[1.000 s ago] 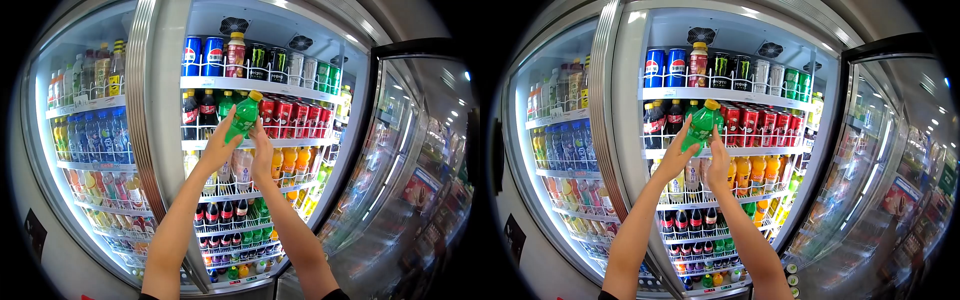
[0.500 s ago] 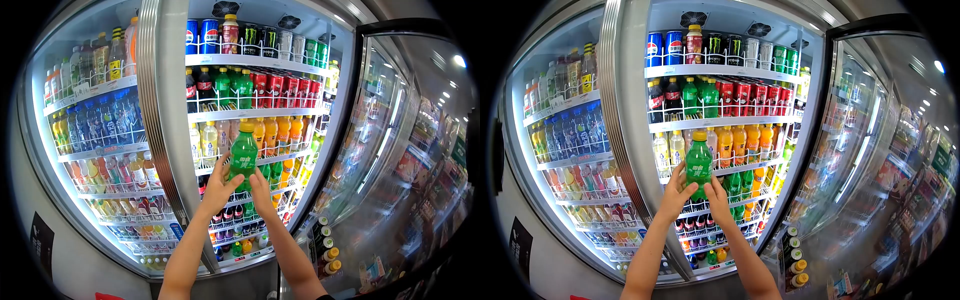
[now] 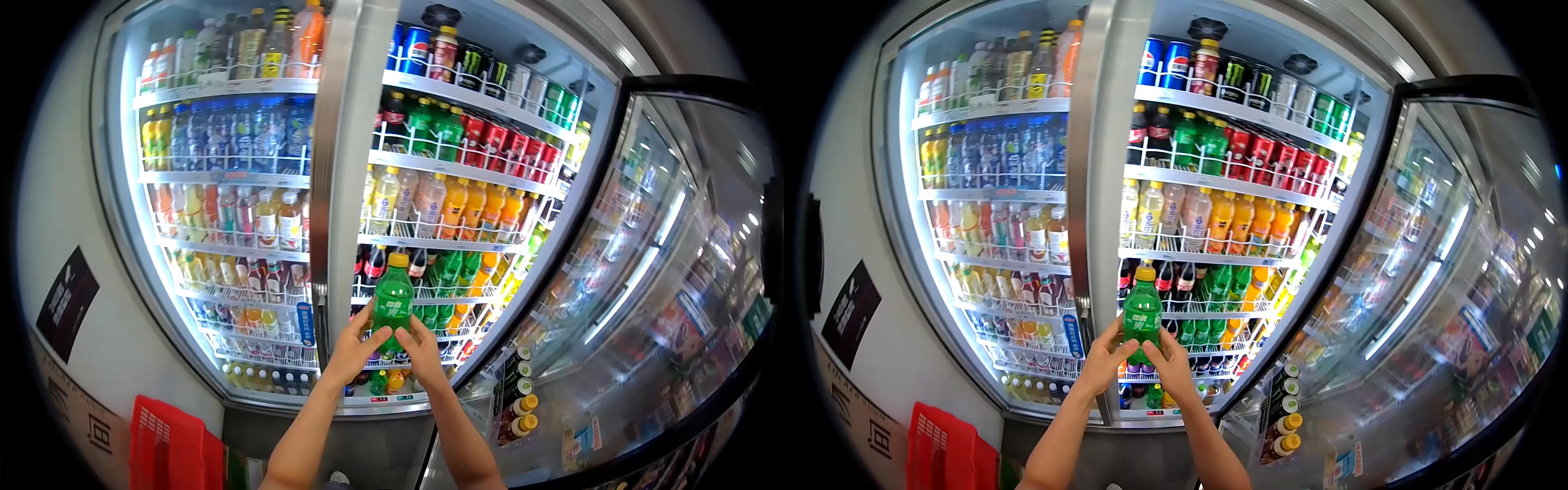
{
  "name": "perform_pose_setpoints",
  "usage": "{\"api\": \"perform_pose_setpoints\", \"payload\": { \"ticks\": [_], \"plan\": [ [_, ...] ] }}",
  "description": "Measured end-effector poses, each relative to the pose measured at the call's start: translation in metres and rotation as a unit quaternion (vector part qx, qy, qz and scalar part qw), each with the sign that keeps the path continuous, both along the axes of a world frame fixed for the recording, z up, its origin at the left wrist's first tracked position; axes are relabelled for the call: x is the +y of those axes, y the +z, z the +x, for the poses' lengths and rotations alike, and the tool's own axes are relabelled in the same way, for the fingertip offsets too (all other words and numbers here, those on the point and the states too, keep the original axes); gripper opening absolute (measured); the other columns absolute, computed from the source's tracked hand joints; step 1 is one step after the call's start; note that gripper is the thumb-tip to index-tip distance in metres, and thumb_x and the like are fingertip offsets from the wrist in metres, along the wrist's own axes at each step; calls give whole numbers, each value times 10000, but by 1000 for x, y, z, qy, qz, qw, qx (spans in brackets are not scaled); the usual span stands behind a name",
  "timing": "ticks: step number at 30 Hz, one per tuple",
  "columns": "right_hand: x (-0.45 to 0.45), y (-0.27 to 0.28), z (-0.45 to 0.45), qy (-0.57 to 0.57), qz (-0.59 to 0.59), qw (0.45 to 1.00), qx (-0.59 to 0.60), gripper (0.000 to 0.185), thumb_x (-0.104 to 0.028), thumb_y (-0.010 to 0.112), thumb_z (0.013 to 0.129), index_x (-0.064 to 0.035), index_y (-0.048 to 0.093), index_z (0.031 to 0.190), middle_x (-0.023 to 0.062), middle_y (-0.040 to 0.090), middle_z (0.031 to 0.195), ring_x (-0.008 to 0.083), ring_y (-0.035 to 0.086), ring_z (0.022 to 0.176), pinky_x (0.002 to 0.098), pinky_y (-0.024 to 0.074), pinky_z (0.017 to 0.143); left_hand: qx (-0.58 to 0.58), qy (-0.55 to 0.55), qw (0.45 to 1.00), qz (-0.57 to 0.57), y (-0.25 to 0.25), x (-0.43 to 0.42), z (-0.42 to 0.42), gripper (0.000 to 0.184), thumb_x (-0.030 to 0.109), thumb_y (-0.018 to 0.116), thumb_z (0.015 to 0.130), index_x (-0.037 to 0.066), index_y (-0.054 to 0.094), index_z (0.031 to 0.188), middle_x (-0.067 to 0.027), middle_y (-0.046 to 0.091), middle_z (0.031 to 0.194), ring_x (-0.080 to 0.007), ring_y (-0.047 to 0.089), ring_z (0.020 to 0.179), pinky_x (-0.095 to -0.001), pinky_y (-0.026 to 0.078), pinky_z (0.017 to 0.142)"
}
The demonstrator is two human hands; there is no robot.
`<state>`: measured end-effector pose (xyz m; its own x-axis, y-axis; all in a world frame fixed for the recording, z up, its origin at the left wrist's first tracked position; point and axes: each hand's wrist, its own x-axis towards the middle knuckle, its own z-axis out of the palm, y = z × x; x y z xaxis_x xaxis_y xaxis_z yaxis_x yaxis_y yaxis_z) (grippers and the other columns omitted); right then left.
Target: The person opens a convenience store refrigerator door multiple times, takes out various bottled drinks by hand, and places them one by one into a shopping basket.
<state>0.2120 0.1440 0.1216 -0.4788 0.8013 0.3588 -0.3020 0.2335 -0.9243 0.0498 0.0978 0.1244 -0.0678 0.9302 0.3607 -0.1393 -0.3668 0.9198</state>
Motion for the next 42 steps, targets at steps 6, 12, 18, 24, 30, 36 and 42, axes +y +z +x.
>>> {"api": "perform_pose_setpoints", "payload": {
  "ticks": [6,12,18,24,30,36,42],
  "plan": [
    [-30,-16,-5,44,31,998,-19,542,-169,672,942,36,466,1399,86,574,1301,138,545,1138,290,420,1001,-17,54,998,-21,-15,-59,-1,720,217,720,909,27,358,1501,-136,568,1300,-197,540,1183,-332,450,986],
    [-63,-19,-21,142,-11,989,-27,500,-146,680,927,38,504,1357,76,593,1254,133,541,1135,290,420,990,-21,149,988,20,-38,-116,3,738,231,694,932,17,304,1521,-128,552,1323,-196,535,1198,-323,448,990],
    [-101,-44,-63,211,16,967,-139,672,-213,710,921,21,388,1461,126,594,1268,197,556,1175,334,441,1011,-52,244,964,-92,-72,-185,-24,726,221,692,933,33,314,1524,-90,564,1290,-151,568,1087,-303,461,925],
    [-130,-71,-103,320,25,933,-163,748,-214,714,919,-71,298,1523,158,565,1306,239,543,1215,375,462,1006,-23,307,945,-109,-92,-246,-51,746,230,706,923,36,312,1526,-108,632,1176,-131,591,976,-270,486,812],
    [-146,-85,-134,351,19,917,-188,731,-179,702,924,-56,296,1519,165,544,1337,245,542,1224,373,459,1014,-57,337,933,-114,-114,-269,-76,706,198,690,929,35,335,1518,-86,642,1158,-102,591,916,-258,484,801],
    [-152,-101,-180,381,30,898,-219,791,-247,705,927,19,252,1518,219,507,1393,285,515,1283,388,452,1037,25,353,925,-137,-139,-284,-119,641,190,660,946,22,373,1494,-105,659,1181,-134,618,977,-280,491,860],
    [-168,-101,-240,397,38,893,-209,737,-143,689,929,-40,275,1530,155,528,1376,238,540,1243,354,454,1027,4,376,915,-148,-129,-305,-164,660,195,668,946,13,353,1496,-150,650,1209,-170,624,1061,-296,496,908]
  ]
}}
